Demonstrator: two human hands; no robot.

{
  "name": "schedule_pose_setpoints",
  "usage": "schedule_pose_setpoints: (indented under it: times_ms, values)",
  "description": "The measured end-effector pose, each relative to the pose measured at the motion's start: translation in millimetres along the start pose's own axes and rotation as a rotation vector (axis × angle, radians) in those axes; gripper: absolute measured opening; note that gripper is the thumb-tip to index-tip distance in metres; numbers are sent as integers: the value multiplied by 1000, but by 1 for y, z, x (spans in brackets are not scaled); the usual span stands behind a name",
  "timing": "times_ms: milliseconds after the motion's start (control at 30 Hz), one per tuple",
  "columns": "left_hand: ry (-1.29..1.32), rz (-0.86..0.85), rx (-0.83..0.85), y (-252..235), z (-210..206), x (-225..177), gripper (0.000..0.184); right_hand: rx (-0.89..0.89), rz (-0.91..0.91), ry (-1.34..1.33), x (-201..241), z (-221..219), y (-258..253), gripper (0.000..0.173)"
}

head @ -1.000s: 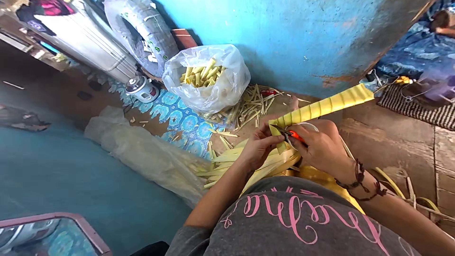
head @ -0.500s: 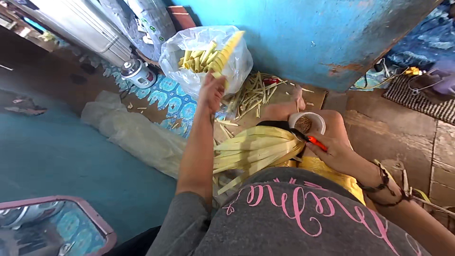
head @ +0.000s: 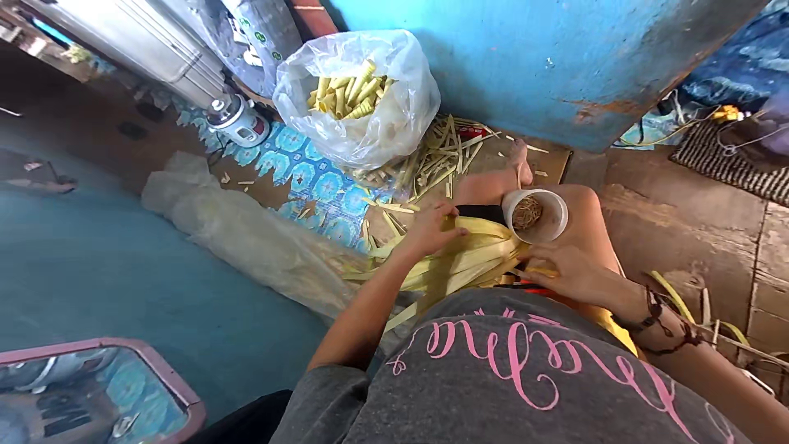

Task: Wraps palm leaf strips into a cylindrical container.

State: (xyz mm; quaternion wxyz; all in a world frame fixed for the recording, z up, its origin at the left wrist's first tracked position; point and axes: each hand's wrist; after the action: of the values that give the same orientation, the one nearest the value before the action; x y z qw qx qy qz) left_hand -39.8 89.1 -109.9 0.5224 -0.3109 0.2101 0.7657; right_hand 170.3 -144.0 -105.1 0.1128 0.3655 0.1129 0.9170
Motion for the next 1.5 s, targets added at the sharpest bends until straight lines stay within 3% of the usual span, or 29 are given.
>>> schedule_pose_setpoints:
  times_ms: [100,200,433,567,667,767,867,933,1000,1067,1167,1233,1333,1400,1500]
  values:
    - [79,-88,64,-2,14,-53,33,-342,179,-38,22,10,-12,60]
    - [223,-236,-8,2,20,-91,28,-291,241,-75,54,15,-23,77]
    - [307,-398,-223,48,98,-121,20,-563,401,-157,84,43,1,74]
    - [259,-448,-371,77,144,-119,12,-711,413,-124,89,72,23,59]
    - [27,-408,-571,103,181,-111,13,-848,342,-69,78,101,48,54]
    - [-562,-151,-790,103,194,-99,26,-950,266,181,74,115,64,41]
    - [-648,-17,-942,72,164,-75,43,-839,169,352,84,97,50,32]
    - [-495,-229,-902,50,102,-72,52,-745,139,349,91,73,29,30]
    - [-381,-443,-672,33,27,-86,36,-655,129,381,94,51,14,30]
    - [-401,-505,-489,18,-7,-88,12,-577,60,519,94,47,10,26]
    - [-253,-181,-152,-2,4,-64,22,-471,-148,539,95,65,17,15]
    - [-89,-198,-102,-7,10,-71,22,-545,-10,371,87,69,16,14]
    - [251,-481,-331,-2,8,-108,16,-687,320,-231,84,55,-2,19]
    - [502,-480,-407,-1,16,-122,13,-709,453,-598,96,52,-10,13]
    - [808,-408,-438,6,23,-135,9,-850,561,-738,112,47,-17,24]
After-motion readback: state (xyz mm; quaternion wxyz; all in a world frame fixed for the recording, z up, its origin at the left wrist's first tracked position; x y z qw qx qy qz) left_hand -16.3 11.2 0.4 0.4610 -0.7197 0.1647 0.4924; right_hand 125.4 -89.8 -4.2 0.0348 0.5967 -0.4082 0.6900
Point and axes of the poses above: each hand's wrist, its own y-axis away from the middle knuckle, its own z-axis out of the back of the hand, x = y × z, and after that the axes turned 9 degrees about -z, right-handed
